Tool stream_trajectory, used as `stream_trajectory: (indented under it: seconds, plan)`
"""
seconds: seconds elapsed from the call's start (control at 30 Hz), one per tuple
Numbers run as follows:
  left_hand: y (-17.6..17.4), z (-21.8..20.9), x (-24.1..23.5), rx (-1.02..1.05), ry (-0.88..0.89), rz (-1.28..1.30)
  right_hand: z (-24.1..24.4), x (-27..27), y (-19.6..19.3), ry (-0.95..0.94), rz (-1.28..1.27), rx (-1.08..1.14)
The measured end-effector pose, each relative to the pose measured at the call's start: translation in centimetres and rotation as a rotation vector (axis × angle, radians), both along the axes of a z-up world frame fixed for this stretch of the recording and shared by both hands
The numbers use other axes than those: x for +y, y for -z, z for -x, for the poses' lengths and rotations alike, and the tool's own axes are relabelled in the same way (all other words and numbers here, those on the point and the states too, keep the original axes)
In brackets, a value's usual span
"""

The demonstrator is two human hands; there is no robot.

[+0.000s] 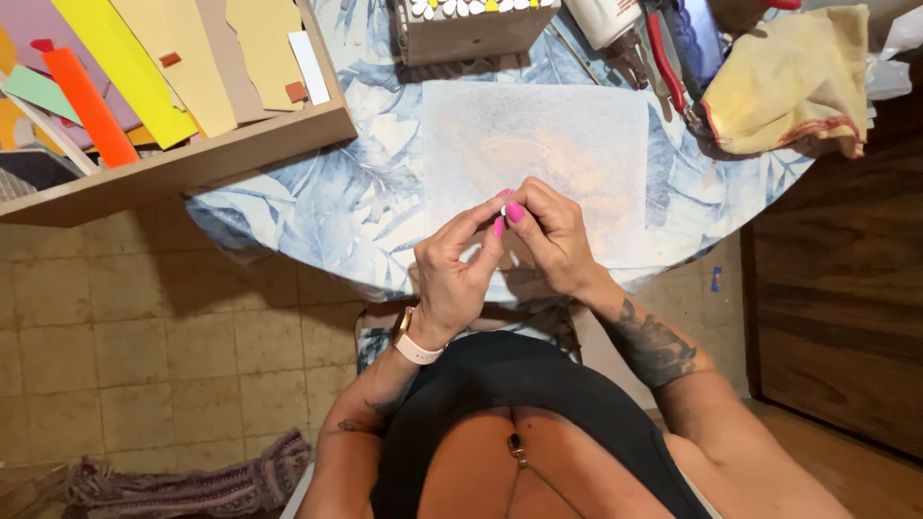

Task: Decorating a small wooden box with colorful mosaic pieces and glue

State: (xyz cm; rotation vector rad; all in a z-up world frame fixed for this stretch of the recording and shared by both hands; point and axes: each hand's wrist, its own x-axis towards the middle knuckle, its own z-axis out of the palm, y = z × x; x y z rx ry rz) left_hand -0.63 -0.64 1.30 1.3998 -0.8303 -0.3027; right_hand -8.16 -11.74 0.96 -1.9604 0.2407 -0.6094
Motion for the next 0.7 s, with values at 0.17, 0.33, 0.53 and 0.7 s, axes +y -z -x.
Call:
stream_trajectory:
  seconds: [0.17,0.33,0.53,0.7]
  plan:
    - [0.3,-0.1,0.1,-0.074,-0.092,0.016,-0.6,0.1,-0.5,-0.027,0.07,0.001]
    - [0.5,-0.5,0.4,-0.128,-0.148,0.02,-1.0,0.5,-0.7,-0.044,0.106,0.011]
    - [1.1,-0.7,0.6,-0.138,-0.142,0.044,-1.3,0.1,0.2,-0.034,0.14,0.025]
    - [1.5,-0.9,1.8,-0.623,-0.24,-0.276,-4.4,-3.6,1.2,-0.145,0.748,0.143]
